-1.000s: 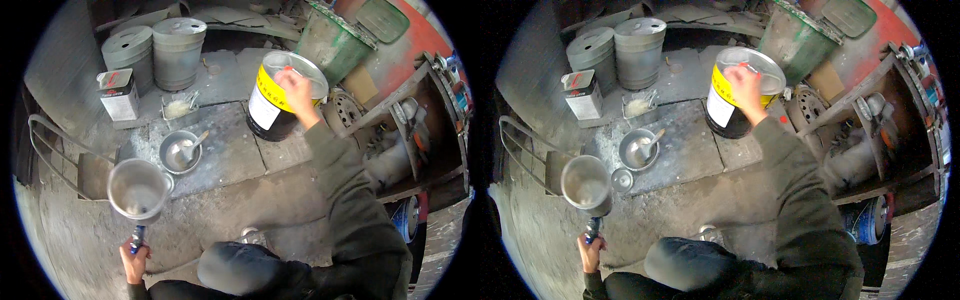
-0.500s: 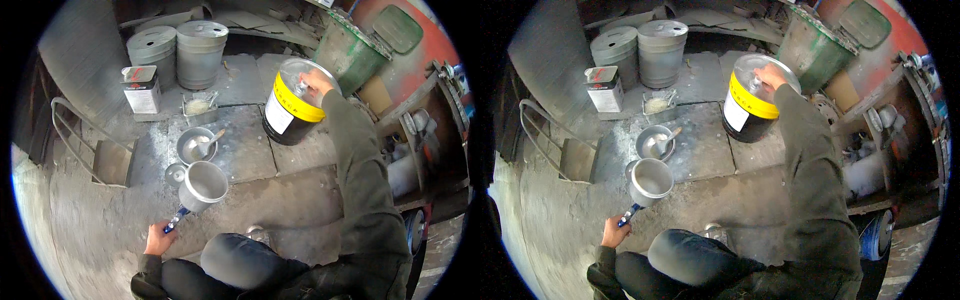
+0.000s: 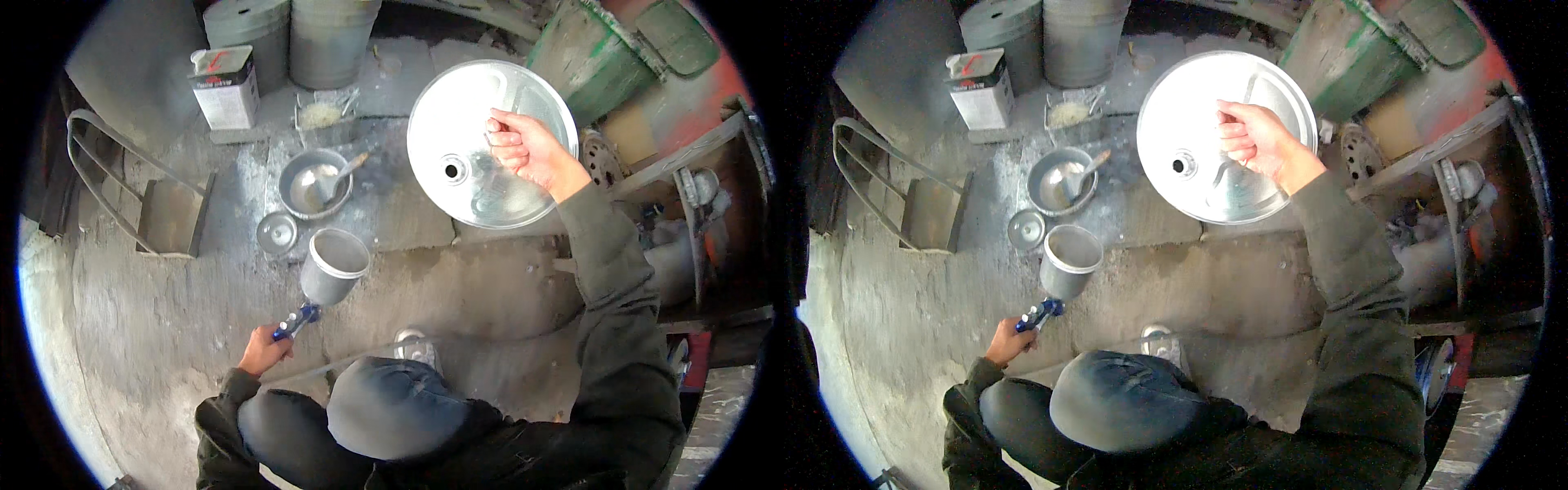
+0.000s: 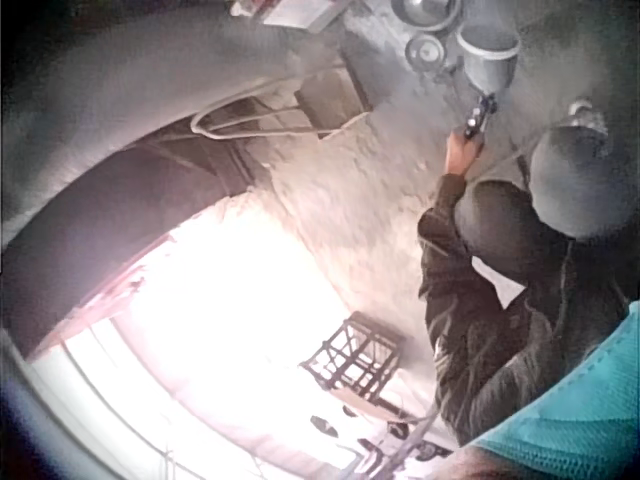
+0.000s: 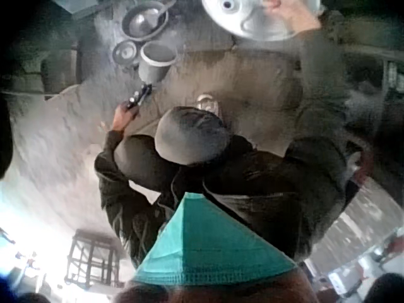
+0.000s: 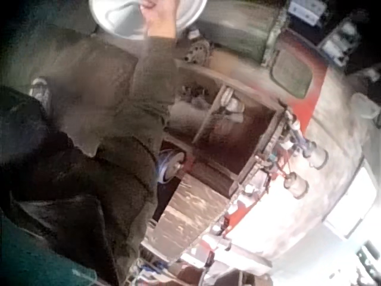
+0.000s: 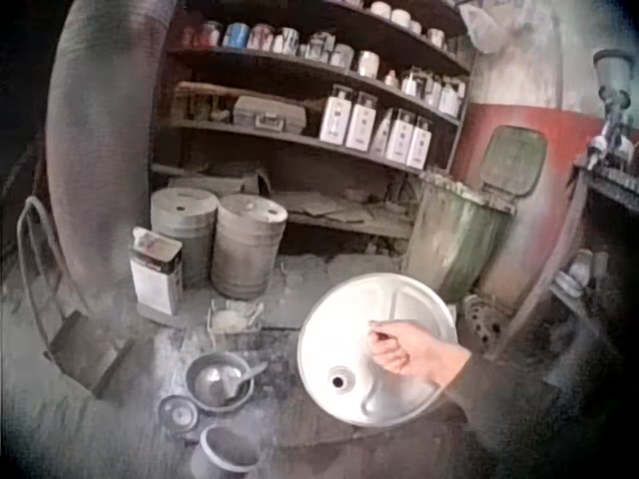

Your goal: The person pours a grey liquid from a large yellow container into a small metal cup. They then use a blue spray gun to transfer the liquid into a larger mixing bowl, where they stir it with a metal spoon. The person repeatedly pours more liquid from the yellow container into the cup and transfers it to the bowl, continuing to stir the mixture throughout the process.

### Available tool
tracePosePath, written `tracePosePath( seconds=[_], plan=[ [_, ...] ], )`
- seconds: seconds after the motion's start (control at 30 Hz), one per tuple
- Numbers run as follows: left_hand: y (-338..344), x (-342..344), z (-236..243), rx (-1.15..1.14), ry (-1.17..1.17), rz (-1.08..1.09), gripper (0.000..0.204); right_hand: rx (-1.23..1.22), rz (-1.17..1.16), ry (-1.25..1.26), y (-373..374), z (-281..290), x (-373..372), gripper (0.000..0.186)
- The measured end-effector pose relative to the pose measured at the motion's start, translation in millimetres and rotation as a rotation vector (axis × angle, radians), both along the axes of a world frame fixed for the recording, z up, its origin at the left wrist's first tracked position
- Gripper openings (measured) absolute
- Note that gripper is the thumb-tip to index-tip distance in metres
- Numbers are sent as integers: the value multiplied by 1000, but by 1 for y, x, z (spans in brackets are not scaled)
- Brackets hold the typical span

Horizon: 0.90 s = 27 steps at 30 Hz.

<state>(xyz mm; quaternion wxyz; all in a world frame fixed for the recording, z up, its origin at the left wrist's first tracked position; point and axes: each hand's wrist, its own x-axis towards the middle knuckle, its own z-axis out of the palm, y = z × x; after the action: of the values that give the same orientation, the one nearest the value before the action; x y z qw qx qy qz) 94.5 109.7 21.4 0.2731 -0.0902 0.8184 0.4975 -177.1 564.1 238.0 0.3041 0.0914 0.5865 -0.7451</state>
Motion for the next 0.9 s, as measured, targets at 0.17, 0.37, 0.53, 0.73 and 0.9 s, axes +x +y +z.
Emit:
tracePosePath(
  seconds=[0.17,0.37,0.53,0.73,0.9],
  plan=[
    [6,26,-33,-52,-45,-53,18,-24,-1,37,-53,-42,62,26],
    [20,30,-32,-83,-119,-72,20,33,-2,100,-103,-107,120,30],
    [19,34,-30,-135,-134,-84,18,16,0,151,-132,-158,149,34],
    [24,43,-43,-136,-172,-61,18,113,6,258,-150,-191,160,33],
    [24,47,-50,-158,-203,-34,19,81,-3,279,-155,-196,160,30]
  ],
)
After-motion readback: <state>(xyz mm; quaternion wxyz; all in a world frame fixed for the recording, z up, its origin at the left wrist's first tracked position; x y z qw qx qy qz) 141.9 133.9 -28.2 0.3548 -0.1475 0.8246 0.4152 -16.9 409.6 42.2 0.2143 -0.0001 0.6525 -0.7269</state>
